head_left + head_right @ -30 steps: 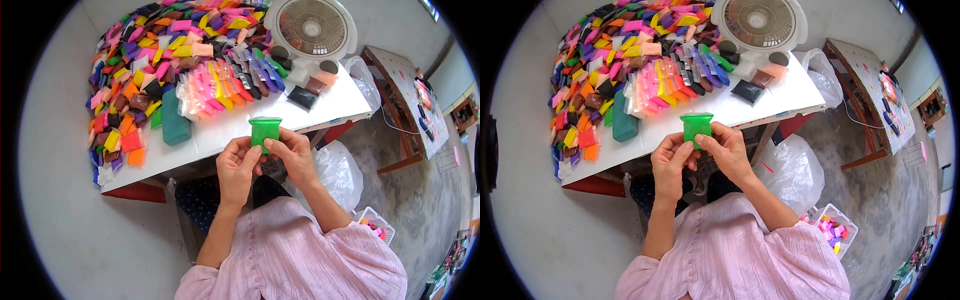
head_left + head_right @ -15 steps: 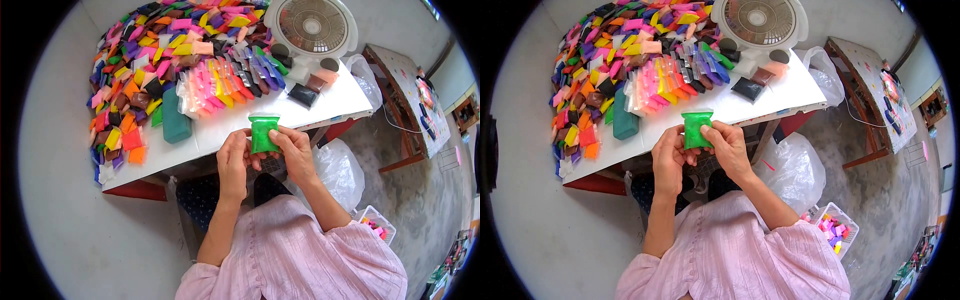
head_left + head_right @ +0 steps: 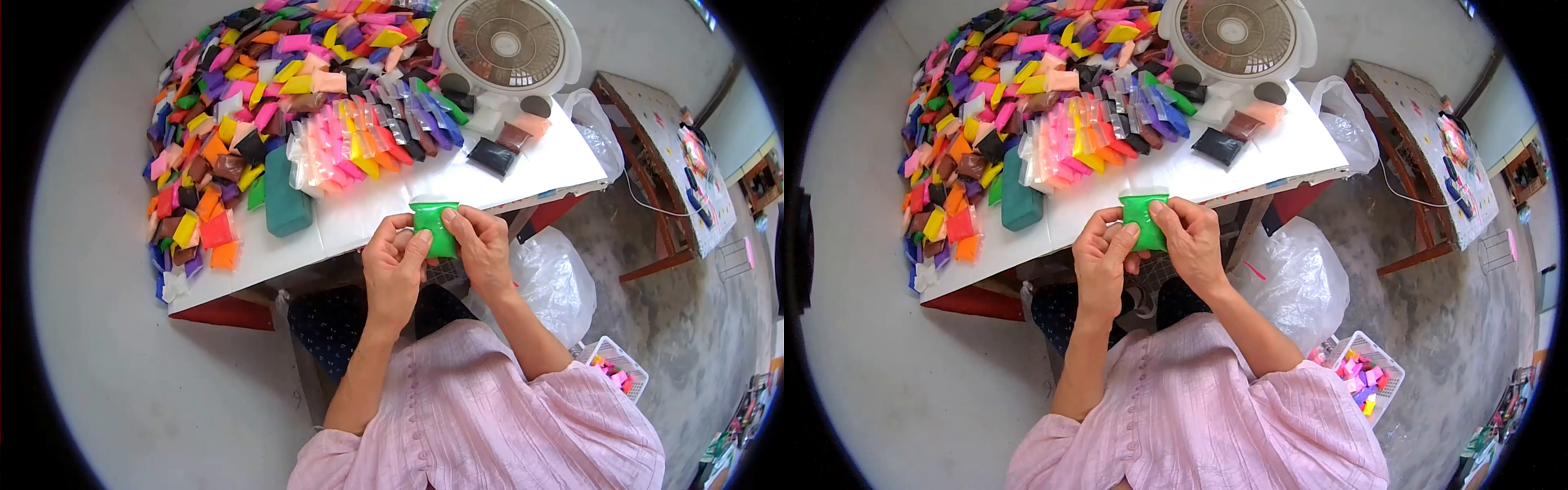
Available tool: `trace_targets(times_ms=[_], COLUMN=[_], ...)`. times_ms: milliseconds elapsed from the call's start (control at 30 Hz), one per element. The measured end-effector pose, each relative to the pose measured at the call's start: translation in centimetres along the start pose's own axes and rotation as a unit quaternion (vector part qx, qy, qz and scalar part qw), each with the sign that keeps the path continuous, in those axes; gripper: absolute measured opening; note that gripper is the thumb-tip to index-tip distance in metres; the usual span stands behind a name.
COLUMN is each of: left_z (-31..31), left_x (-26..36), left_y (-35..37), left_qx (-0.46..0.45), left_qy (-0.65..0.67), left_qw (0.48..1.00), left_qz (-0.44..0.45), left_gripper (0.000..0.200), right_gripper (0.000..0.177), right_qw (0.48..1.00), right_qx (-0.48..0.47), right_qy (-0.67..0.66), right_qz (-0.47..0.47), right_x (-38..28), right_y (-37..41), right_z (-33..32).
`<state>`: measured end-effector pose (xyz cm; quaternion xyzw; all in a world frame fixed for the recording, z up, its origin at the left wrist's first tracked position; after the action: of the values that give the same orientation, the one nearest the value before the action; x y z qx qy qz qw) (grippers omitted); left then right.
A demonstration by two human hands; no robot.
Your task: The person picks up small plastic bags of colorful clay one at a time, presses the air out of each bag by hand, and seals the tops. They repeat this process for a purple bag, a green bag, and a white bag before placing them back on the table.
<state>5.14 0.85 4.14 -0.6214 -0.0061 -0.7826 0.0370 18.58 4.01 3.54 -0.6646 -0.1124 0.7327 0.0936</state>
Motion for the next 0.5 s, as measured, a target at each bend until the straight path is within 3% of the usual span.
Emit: trace_targets(times_ms=[267, 433, 500], left_z=[0.0, 1.1, 1.2], left_x=[-0.1, 0.5, 0.8], left_y=[0.0, 0.8, 0.9], left_qx=[-0.011, -0.019, 0.014], left_qy=[0.078, -0.006, -0.051], left_qw=[0.996, 1.0, 0.997], left_qz=[-0.03, 0.024, 0.055], left_gripper=[0.032, 0.036, 0.037], right_gripper=[0.034, 0.028, 0.024], right_qw=[0.998, 0.997, 0.998], right_qx=[0.032, 0.02, 0.042], right_qy=[-0.04, -0.07, 0.014], right_qz=[-0.023, 0.035, -0.032], right_x=[0.0, 0.1, -0.7], right_y=[0.1, 0.5, 0.5], right_z=[0.0, -0.1, 0.0])
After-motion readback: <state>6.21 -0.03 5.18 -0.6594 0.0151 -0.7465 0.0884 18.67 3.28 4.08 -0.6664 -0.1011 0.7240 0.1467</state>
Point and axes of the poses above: each hand's wrist, its own y-axis away from the middle knuckle, its own z-axis out of the palm, x = y × z, the point moved 6 cm from there along -y, towards the middle knuckle, and after that the axes turned 3 degrees about -z, right-handed, at the moved point
